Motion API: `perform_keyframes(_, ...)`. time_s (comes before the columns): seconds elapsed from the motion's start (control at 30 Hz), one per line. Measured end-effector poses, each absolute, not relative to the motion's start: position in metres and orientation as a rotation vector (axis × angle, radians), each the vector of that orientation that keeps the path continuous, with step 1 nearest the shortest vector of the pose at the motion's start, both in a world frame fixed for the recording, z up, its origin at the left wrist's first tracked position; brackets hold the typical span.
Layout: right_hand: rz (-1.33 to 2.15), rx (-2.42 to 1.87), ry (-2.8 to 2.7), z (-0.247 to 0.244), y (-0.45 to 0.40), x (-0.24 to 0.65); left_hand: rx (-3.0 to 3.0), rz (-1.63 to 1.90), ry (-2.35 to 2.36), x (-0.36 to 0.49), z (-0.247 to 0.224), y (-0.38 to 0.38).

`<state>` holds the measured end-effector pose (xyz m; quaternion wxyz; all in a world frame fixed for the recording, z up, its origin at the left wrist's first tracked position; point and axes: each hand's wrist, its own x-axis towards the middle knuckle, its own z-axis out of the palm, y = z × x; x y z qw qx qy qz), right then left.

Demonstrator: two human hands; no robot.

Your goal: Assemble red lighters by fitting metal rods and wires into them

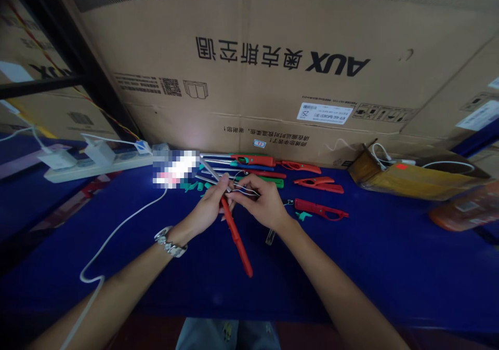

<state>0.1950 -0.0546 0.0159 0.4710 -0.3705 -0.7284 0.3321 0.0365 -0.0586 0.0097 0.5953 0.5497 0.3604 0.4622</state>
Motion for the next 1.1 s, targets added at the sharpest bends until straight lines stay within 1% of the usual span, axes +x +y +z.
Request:
perform_keyframes(0.13,0.945,-0.848,-1.656,0.014,-0.056,0.187,1.185,1.054,0.755,0.041,0.014,-0.064)
perform_keyframes(0.23,0.897,-0.877,-1.597,0.013,-0.056,0.183,1.048,1.064,0.783,0.044,0.015,-0.065)
perform_keyframes(0.37,0.762,-0.902,-1.663,0.012,-0.057,0.185,1.020,1.094,0.901,0.045,0.015,-0.064)
perform_keyframes(0.67,0.846,-0.826,-1.592,0.010,-0.054,0.187,1.116,1.150,1.004,0.042,0.015,-0.060)
perform_keyframes(0.77,0.744,-0.815,-1.615,0.011,-0.056,0.187,1.148,1.145,0.988,0.042,0.016,-0.062)
perform_keyframes(0.93,0.468,-0.794,-1.678,0.016,-0.060,0.186,1.192,1.155,0.994,0.042,0.018,-0.063)
perform_keyframes(1.1,0.295,-0.717,-1.718,0.019,-0.062,0.187,1.230,1.139,0.987,0.040,0.018,-0.063)
